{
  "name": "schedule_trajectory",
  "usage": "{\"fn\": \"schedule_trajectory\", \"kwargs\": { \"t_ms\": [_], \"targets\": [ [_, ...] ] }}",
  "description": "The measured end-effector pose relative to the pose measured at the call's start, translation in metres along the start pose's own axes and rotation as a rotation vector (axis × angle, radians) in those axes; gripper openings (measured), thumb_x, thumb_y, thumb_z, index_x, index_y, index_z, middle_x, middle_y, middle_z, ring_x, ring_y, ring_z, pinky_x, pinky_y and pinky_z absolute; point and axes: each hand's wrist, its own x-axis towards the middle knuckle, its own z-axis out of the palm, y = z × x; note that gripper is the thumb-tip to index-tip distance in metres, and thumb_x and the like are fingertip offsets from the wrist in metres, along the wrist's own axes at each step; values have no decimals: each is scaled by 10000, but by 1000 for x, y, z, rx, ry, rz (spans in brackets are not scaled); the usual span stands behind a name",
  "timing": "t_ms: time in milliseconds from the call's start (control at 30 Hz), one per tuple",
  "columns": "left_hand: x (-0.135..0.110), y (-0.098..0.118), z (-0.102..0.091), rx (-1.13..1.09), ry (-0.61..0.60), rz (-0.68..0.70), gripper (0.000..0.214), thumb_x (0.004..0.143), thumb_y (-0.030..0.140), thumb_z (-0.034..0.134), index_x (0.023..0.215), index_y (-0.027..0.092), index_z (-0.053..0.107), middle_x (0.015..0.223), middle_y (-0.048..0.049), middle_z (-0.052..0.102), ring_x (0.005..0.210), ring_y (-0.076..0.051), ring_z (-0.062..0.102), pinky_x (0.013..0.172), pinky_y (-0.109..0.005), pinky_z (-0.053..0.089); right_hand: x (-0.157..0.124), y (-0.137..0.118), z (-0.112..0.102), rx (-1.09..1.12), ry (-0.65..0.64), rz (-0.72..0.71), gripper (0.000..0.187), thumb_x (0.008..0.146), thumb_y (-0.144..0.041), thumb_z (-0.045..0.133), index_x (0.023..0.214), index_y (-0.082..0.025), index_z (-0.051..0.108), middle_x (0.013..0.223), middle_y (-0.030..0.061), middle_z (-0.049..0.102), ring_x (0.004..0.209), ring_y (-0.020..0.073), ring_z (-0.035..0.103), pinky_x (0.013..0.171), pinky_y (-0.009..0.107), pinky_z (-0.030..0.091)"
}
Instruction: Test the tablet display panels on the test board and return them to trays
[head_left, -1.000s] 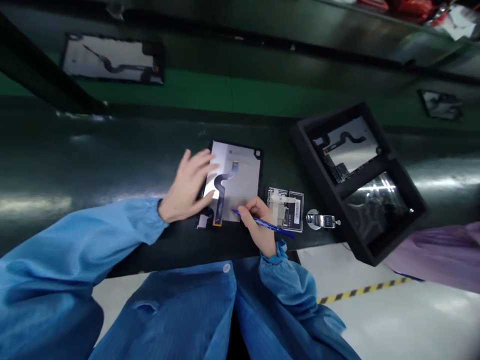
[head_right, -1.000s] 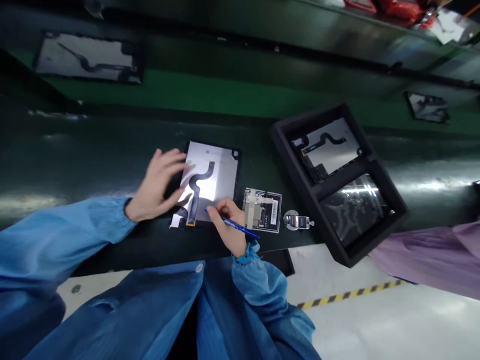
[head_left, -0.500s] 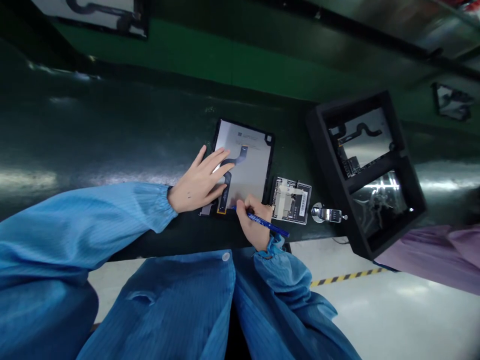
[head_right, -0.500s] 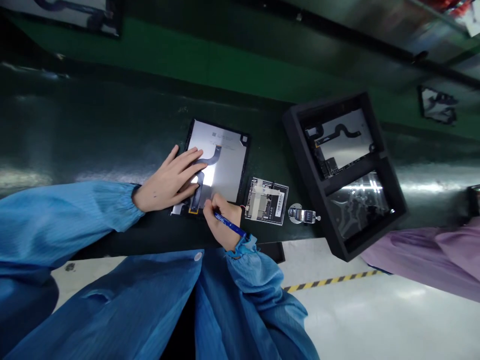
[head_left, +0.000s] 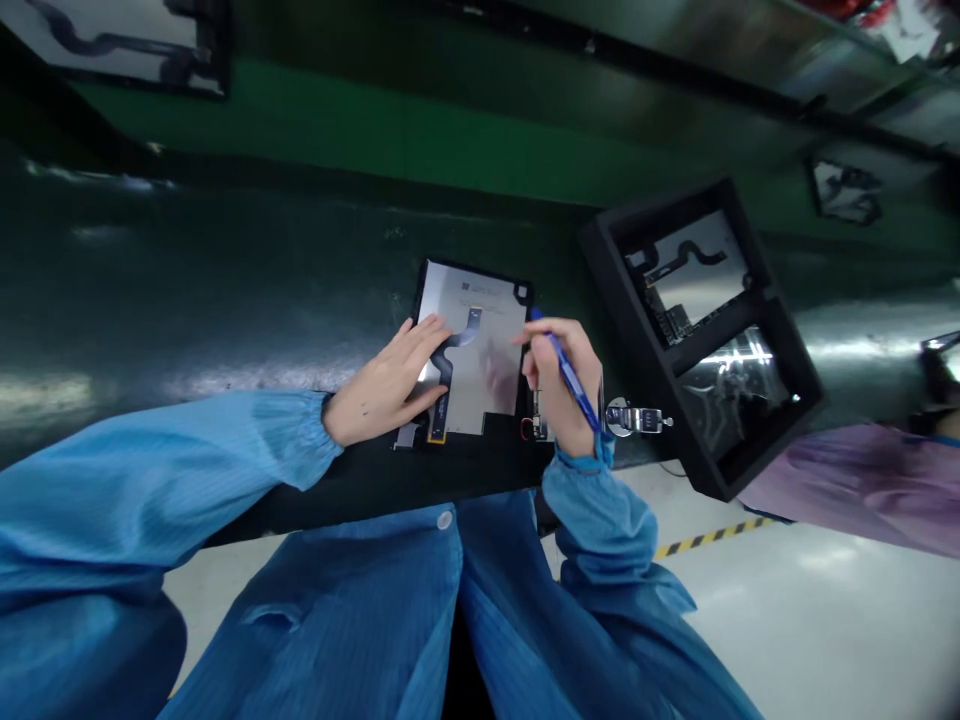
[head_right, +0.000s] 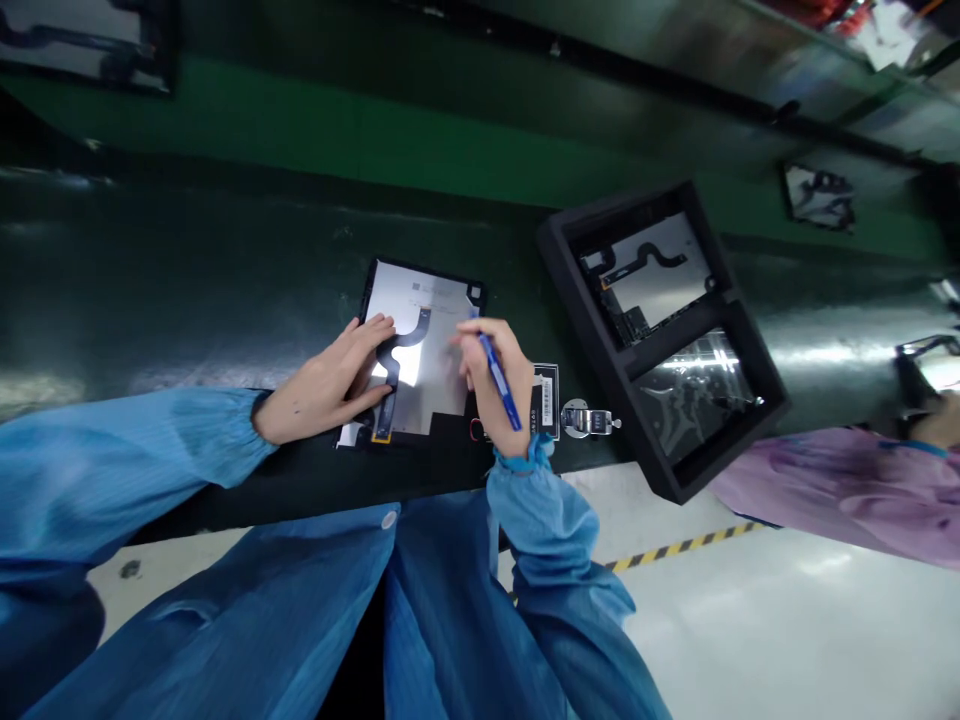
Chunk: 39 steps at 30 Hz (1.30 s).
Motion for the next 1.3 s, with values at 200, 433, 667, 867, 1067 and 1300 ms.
{"fn": "schedule_trajectory", "kwargs": {
  "t_ms": [200,433,667,867,1067,1300],
  "targets": [
    [-3,3,1,-12,4,-19,624,978,300,494,1532,121,270,1525,-208,412,1451,-311,347,1195,-549,288,54,28,21,-90,-210,-160,90,905,-264,621,948,-194,585,929,11,667,843,137,658,771,251,512],
    [28,14,-29,-476,122,-382,359,871,401,672,1187,236,714,1038,-72,724,941,-247,663,881,-403,538,35,0,12,239,-237,-275,241,909,-309,646,827,-202,447,914,2,619,843,117,606,838,281,499],
    [58,41,-34,-1105,-320,-539,144,830,323,739,785,190,773,700,-55,674,600,-115,568,631,-243,528,-11,-24,-44,75,-67,-298,138,926,-294,648,953,-207,544,1000,18,646,899,139,634,831,294,527],
    [51,46,-36,-1034,-243,-718,205,735,294,830,924,222,794,890,-77,731,725,-158,678,627,-227,585,-70,29,-123,-651,536,10,474,772,-387,780,1154,-206,565,1103,73,663,1055,267,636,885,424,534],
    [50,68,-30,-762,-106,-662,234,748,343,813,944,217,786,1010,-80,745,767,-203,704,593,-281,595,-71,54,-125,-735,496,30,487,811,-388,681,1246,-208,557,1013,44,694,921,239,681,849,408,560],
    [50,80,-4,-450,-17,-309,268,835,347,739,1041,179,772,987,-57,740,809,-168,684,683,-267,599,45,44,-122,-556,-57,-428,576,851,-343,646,1387,-208,485,1239,57,634,1155,242,618,1061,408,488]
  ]
}}
